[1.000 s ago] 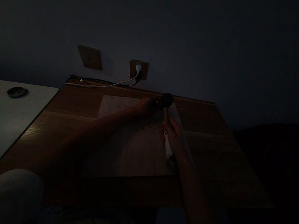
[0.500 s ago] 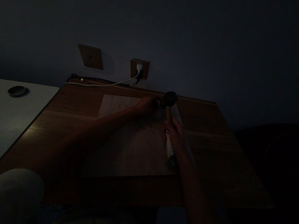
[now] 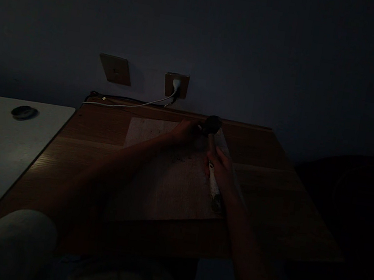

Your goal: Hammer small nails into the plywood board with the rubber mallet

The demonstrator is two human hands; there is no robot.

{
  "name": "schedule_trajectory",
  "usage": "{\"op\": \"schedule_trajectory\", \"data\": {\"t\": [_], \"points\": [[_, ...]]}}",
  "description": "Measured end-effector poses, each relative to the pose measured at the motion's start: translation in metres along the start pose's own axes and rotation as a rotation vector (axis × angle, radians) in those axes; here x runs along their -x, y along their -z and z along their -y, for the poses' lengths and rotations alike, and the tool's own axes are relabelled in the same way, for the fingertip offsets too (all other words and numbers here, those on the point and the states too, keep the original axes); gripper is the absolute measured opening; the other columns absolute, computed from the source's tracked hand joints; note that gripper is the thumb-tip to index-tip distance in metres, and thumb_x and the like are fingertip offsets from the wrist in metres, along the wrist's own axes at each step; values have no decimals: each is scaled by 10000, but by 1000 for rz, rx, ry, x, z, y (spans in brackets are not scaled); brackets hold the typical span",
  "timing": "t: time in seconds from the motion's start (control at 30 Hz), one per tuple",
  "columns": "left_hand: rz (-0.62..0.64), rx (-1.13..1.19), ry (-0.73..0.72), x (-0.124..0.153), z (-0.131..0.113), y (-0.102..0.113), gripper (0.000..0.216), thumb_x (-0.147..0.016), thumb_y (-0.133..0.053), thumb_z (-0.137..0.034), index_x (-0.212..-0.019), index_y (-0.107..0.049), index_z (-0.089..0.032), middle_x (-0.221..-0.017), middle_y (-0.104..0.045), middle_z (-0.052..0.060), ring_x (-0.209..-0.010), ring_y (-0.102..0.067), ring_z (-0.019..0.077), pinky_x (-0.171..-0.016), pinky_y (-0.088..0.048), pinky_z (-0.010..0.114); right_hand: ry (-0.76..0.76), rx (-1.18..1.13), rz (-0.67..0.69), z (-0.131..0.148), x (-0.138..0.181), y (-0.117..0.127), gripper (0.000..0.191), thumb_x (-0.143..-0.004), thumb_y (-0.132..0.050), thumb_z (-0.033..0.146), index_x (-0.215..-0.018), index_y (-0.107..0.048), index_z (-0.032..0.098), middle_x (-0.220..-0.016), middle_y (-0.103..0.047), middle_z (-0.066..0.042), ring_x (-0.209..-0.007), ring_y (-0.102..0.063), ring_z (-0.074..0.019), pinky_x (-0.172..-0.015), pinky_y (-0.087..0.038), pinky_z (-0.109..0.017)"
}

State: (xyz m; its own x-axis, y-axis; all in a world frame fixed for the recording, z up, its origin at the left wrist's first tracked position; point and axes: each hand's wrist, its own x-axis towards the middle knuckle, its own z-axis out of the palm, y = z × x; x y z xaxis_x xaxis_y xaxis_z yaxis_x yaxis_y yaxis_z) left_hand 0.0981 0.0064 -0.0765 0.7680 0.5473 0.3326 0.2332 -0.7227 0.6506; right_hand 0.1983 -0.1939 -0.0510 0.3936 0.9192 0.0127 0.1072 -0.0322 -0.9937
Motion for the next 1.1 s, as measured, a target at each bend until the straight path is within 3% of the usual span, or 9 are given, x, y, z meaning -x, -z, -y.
{"op": "schedule_trajectory", "data": {"t": [0.4,0.73,1.1], "points": [[-27,-37,21,-1,-2,0,482,-828,-684,-148,-1310,-704,-143,-1183,-806,103,-1081,-763,272,-937,-572,322,-19,6,12,0,1,-2,332,-814,-697,562,-760,-585,254,-530,-537,72,-365,-446,-88,-354,-338,-226],[-7,-4,-10,0,3,-2,540,-790,-631,-102,-1326,-682,-149,-1085,-811,65,-961,-761,217,-871,-572,289,-20,22,-11,2,1,1,348,-823,-684,573,-755,-573,250,-499,-524,76,-359,-433,-89,-351,-332,-222],[-9,5,-28,-1,4,-1,540,-781,-644,-71,-1316,-680,-134,-1085,-813,76,-967,-767,216,-862,-560,287,-40,12,-8,-1,1,1,328,-841,-670,568,-781,-568,262,-494,-510,80,-354,-418,-98,-357,-334,-238]]}}
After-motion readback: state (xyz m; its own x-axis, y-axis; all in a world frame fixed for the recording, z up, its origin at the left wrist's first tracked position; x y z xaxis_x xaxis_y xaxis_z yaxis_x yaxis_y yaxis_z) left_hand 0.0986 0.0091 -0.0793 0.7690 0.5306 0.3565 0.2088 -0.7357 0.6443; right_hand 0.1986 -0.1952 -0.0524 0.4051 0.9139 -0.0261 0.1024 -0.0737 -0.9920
